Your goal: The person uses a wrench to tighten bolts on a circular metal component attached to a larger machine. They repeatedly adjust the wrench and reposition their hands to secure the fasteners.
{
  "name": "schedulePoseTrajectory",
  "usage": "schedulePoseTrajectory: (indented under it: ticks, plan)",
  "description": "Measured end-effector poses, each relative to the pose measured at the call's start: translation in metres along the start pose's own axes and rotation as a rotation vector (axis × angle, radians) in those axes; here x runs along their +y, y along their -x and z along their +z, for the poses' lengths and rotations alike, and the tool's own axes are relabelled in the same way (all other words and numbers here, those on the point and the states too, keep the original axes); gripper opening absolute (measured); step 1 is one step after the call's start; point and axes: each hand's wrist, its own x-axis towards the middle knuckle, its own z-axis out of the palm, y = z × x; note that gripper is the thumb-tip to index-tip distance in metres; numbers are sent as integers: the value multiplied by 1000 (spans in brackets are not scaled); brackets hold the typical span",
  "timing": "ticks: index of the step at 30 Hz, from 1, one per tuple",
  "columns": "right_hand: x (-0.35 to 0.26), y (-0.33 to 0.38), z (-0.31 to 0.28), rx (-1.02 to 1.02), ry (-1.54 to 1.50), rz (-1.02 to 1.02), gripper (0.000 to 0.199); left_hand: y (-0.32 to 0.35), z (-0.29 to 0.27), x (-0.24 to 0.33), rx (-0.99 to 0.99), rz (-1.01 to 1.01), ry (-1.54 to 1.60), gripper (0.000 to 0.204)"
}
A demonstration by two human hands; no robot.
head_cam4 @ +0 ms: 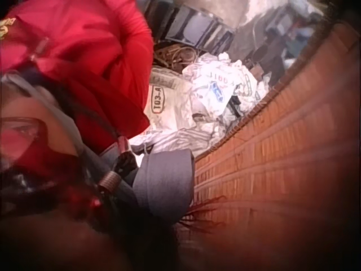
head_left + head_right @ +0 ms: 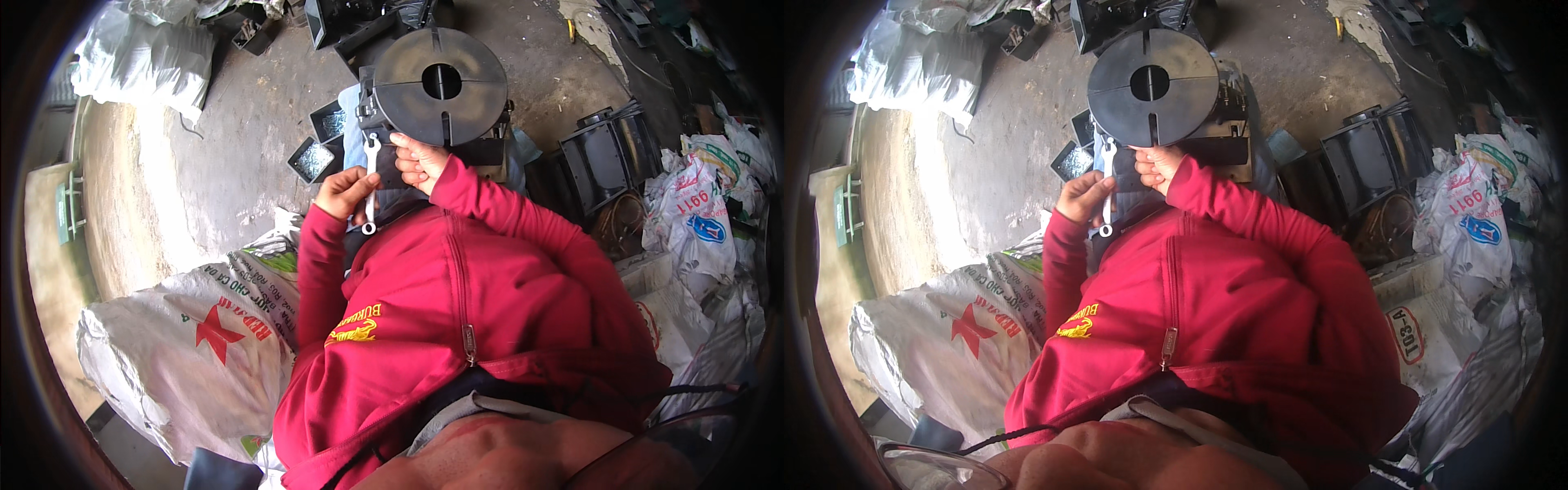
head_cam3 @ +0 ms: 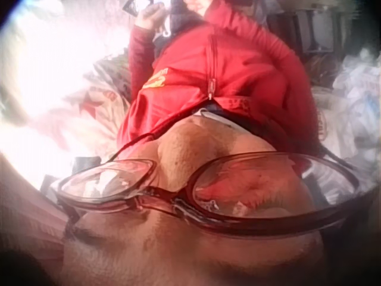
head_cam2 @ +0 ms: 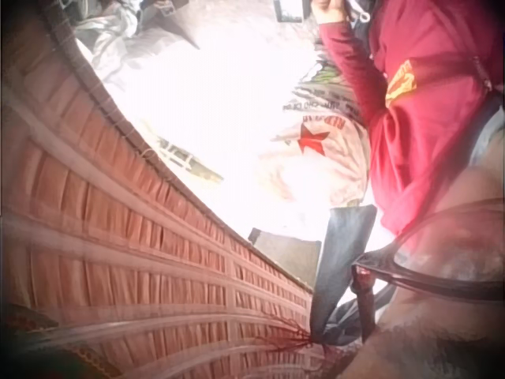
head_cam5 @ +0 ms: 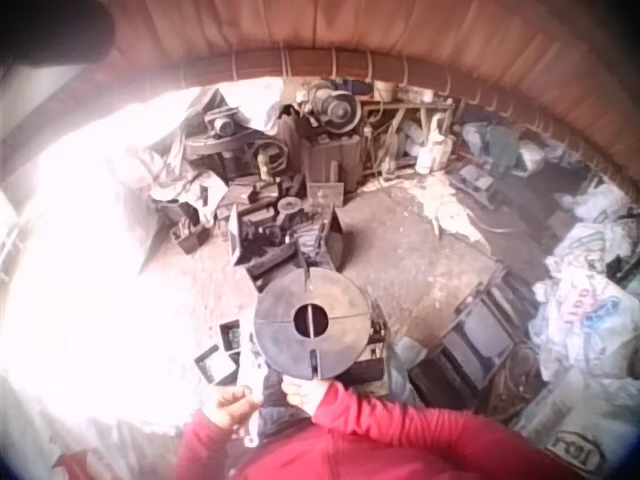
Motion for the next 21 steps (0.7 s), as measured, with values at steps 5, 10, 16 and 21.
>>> schedulePoseTrajectory:
  ticks: [5,10,16,21]
  plan:
    - [2,-6,-6,60,56,25,33,-12,29,-14,62,25,182,23]
    - [-2,15,13,50,168,77,31,-31,44,-12,69,74,397,26]
    - [1,-2,-13,38,118,60,16,-28,42,-6,22,29,437,21]
    - [11,-16,-28,-154,-49,-6,18,-21,-42,-10,19,69,-59,18]
